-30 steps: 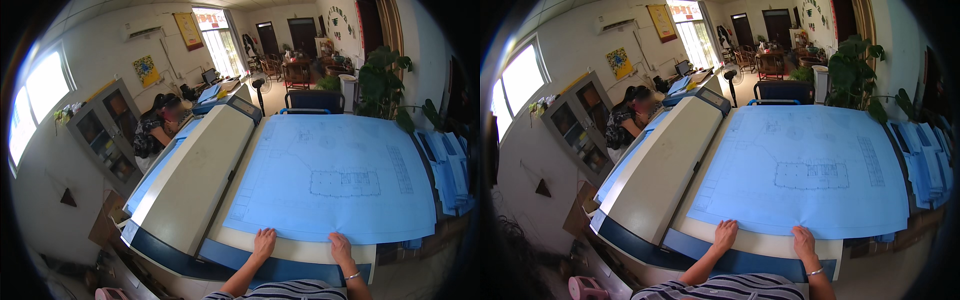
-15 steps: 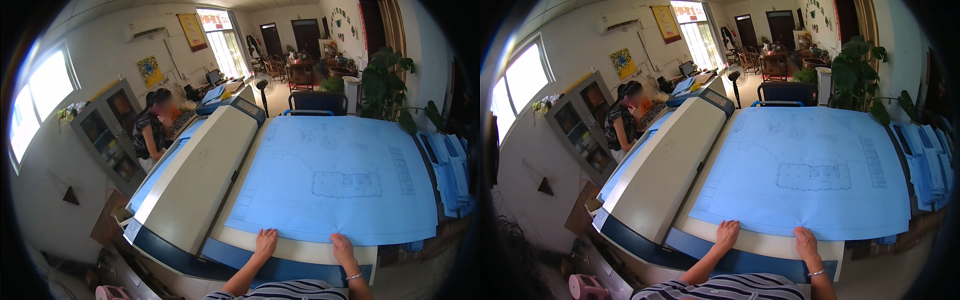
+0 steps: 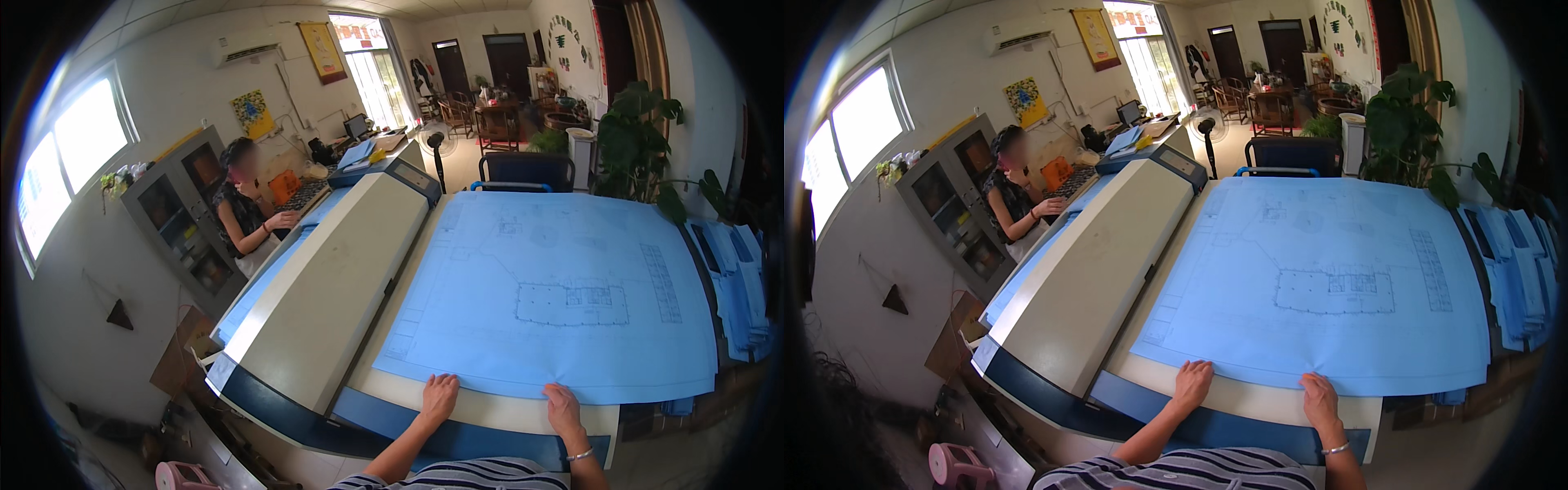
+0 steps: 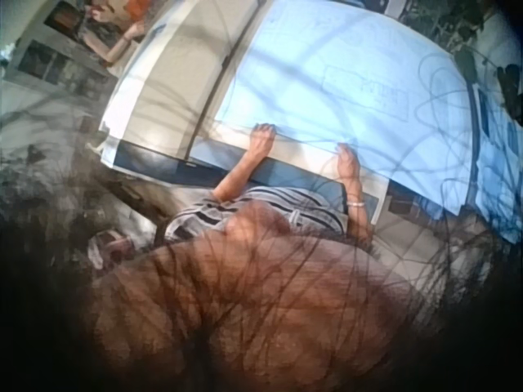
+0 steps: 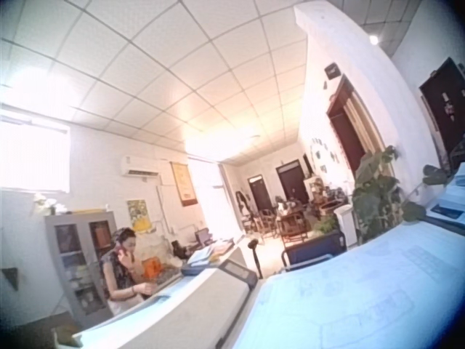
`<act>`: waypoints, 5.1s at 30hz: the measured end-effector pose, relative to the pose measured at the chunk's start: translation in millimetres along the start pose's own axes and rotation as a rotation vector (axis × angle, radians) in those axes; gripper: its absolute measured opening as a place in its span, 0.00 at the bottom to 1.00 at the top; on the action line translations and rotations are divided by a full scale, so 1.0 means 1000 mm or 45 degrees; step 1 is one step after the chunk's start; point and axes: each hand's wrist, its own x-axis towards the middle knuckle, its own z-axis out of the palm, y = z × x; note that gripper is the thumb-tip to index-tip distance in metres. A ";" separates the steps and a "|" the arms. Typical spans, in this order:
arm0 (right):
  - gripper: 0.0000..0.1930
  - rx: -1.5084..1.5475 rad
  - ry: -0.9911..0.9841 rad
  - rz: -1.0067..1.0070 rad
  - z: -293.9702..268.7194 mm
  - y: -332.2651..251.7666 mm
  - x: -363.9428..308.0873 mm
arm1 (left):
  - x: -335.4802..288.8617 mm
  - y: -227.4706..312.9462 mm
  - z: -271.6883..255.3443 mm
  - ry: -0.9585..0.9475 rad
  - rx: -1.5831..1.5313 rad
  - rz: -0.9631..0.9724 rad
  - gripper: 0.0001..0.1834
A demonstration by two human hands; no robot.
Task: The person aligns and organizes large blue architectural blueprints on the feeding table of a large-format scanner or printer by hand, sliding them into position one at a time.
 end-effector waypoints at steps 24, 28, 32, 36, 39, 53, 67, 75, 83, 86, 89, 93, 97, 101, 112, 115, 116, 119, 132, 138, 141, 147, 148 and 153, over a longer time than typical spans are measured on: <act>0.13 -0.012 0.017 -0.001 0.005 0.007 -0.003 | 0.001 0.001 0.002 -0.001 -0.029 -0.004 0.09; 0.14 -0.008 0.006 -0.013 0.004 0.007 -0.003 | 0.002 0.003 -0.002 -0.006 -0.030 0.003 0.09; 0.14 -0.002 0.019 -0.014 0.003 0.006 -0.003 | 0.002 0.005 -0.005 -0.002 -0.037 0.005 0.09; 0.14 0.004 0.029 -0.014 0.006 0.008 -0.003 | 0.001 0.002 -0.001 0.019 -0.038 0.013 0.09; 0.14 -0.005 0.025 -0.014 0.004 0.006 -0.002 | 0.001 0.002 0.000 0.017 -0.052 0.001 0.08; 0.12 -0.242 -0.094 0.111 -0.044 0.030 -0.009 | 0.003 0.007 -0.006 0.002 -0.056 -0.017 0.09; 0.12 -0.719 0.172 0.370 -0.139 0.127 -0.062 | 0.001 0.000 -0.003 -0.023 -0.017 -0.007 0.09; 0.17 -0.879 0.222 0.481 -0.161 0.139 -0.069 | 0.002 0.002 -0.007 0.007 0.008 0.010 0.09; 0.17 -0.774 0.202 0.515 -0.160 0.137 -0.086 | -0.001 0.005 -0.024 -0.020 -0.037 0.018 0.05; 0.21 -0.622 0.155 0.531 -0.159 0.122 -0.086 | -0.002 -0.001 -0.033 -0.005 -0.015 0.014 0.05; 0.22 -0.505 0.096 0.534 -0.162 0.112 -0.094 | -0.008 -0.007 -0.037 -0.059 -0.003 -0.043 0.06; 0.24 -0.462 0.020 0.586 -0.165 0.105 -0.108 | -0.015 -0.006 -0.047 -0.127 -0.054 -0.100 0.07; 0.26 -0.596 -0.132 0.707 -0.173 0.090 -0.106 | -0.021 -0.005 -0.051 -0.189 -0.112 -0.154 0.12; 0.24 -0.496 0.060 0.609 -0.165 0.058 -0.079 | -0.019 -0.007 -0.049 -0.068 -0.176 -0.188 0.17; 0.24 -0.243 -0.309 0.294 -0.067 -0.010 -0.033 | -0.012 -0.018 -0.035 -0.251 -0.012 -0.287 0.34; 0.26 -0.341 -0.401 0.333 -0.065 -0.009 -0.032 | -0.016 -0.020 -0.034 -0.196 -0.023 -0.256 0.34; 0.26 -0.360 -0.394 0.365 -0.064 -0.007 -0.033 | -0.017 -0.021 -0.032 -0.178 -0.033 -0.246 0.33; 0.27 -0.344 -0.387 0.427 -0.065 -0.007 -0.036 | -0.017 -0.020 -0.031 -0.129 -0.037 -0.230 0.32; 0.29 -0.236 -0.438 0.504 -0.070 -0.001 -0.036 | -0.016 -0.011 -0.037 -0.131 -0.030 -0.277 0.28; 0.26 -0.195 -0.448 0.489 -0.074 -0.001 -0.046 | -0.024 -0.012 -0.044 -0.206 -0.017 -0.350 0.26; 0.25 -0.194 -0.404 0.454 -0.072 0.001 -0.055 | -0.022 -0.009 -0.046 -0.191 -0.026 -0.333 0.25; 0.20 -0.135 -0.360 0.424 -0.076 0.004 -0.045 | -0.033 -0.014 -0.039 -0.099 -0.047 -0.330 0.23; 0.20 -0.167 -0.353 0.441 -0.078 0.006 -0.049 | -0.033 -0.014 -0.039 -0.121 -0.033 -0.328 0.23; 0.18 -0.201 -0.327 0.452 -0.081 0.004 -0.053 | -0.027 -0.002 -0.049 -0.176 -0.025 -0.348 0.22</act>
